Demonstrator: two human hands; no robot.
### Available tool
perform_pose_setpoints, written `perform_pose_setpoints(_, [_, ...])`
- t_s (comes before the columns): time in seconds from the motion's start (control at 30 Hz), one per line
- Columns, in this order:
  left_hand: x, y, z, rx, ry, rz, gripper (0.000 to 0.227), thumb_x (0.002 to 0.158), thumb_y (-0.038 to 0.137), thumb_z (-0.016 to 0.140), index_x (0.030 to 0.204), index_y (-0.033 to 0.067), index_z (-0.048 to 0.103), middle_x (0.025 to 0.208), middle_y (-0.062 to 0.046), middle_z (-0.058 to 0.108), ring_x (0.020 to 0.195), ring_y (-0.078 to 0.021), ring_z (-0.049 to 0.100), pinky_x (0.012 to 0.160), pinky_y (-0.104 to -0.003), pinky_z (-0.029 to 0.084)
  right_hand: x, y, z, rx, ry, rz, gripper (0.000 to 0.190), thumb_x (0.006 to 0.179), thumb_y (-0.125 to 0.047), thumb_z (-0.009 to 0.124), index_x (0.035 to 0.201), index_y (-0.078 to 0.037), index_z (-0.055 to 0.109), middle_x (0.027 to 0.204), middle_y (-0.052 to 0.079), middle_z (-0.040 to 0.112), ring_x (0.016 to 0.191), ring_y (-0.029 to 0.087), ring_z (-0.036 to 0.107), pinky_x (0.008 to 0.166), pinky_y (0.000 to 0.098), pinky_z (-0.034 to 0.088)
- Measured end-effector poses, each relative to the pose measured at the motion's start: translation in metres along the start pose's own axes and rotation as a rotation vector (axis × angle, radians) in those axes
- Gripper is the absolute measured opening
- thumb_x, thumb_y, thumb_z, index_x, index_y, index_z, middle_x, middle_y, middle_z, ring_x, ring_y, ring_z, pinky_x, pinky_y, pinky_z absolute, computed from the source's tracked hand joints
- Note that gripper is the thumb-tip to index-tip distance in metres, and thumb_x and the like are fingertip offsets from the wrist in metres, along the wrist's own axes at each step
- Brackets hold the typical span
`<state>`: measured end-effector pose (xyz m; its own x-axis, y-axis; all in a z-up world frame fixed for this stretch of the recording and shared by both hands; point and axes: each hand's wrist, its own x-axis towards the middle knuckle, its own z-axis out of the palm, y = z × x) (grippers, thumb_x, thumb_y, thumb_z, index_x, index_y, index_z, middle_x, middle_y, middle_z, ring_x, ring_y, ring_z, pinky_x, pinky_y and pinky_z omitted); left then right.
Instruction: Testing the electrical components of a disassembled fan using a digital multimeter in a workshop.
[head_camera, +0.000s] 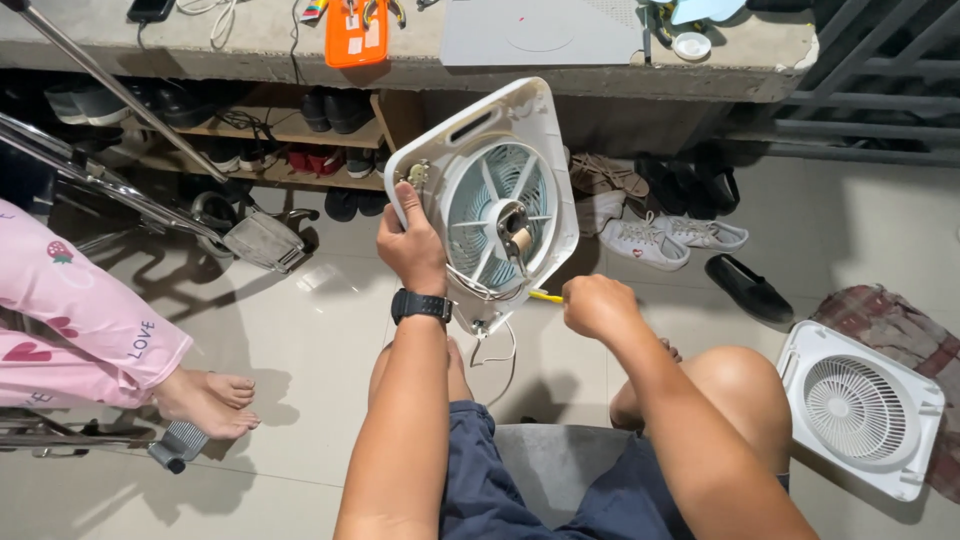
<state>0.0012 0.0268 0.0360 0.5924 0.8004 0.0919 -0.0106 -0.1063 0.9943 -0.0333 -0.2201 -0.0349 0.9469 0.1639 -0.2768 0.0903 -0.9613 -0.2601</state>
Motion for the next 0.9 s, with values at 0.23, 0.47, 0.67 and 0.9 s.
perform_pose_setpoints(0.23, [0.012, -0.019, 0.001, -0.076, -0.007, -0.013, 0.052, 0.103, 0.061, 0.069, 0.080, 0.0147, 0.073, 0.072, -0.004, 0.070, 0.079, -0.0132, 0.063, 0.087, -0.035, 0.054, -0.038, -0.035, -0.066, 0.384, 0.044, -0.120, 0.027, 0.099, -0.012, 0.065, 0.117, -0.009, 0.084, 0.117, 0.026, 0.082, 0.120, 0.053, 0.072, 0.105, 0.0644, 0.056])
perform_pose_setpoints(0.47, [0.031, -0.058, 0.012, -0.195, -0.037, -0.006, 0.055, 0.107, 0.059, 0.069, 0.079, 0.0115, 0.072, 0.073, -0.003, 0.068, 0.085, -0.0084, 0.058, 0.090, -0.032, 0.054, -0.018, 0.009, -0.066, 0.065, 0.011, 0.130, 0.028, 0.099, -0.028, 0.071, 0.118, -0.021, 0.089, 0.115, 0.019, 0.085, 0.120, 0.044, 0.077, 0.103, 0.0621, 0.058])
perform_pose_setpoints(0.67, [0.041, -0.075, 0.014, -0.264, -0.077, -0.104, 0.056, 0.105, 0.062, 0.071, 0.100, 0.0075, 0.081, 0.098, -0.012, 0.078, 0.106, -0.0177, 0.068, 0.107, -0.040, 0.052, -0.037, 0.034, -0.093, 0.402, -0.057, -0.052, 0.023, 0.094, -0.023, 0.073, 0.108, -0.017, 0.090, 0.106, 0.018, 0.085, 0.112, 0.041, 0.076, 0.102, 0.0521, 0.058])
perform_pose_setpoints(0.9, [-0.006, 0.031, -0.009, -0.330, -0.137, -0.267, 0.080, 0.101, 0.068, 0.068, 0.138, -0.0026, 0.071, 0.147, -0.026, 0.068, 0.150, -0.0381, 0.053, 0.127, -0.049, 0.039, -0.047, 0.027, -0.097, 0.878, -0.033, -0.145, 0.024, 0.093, -0.004, 0.077, 0.115, -0.003, 0.088, 0.095, 0.009, 0.083, 0.092, 0.012, 0.068, 0.093, 0.0337, 0.060])
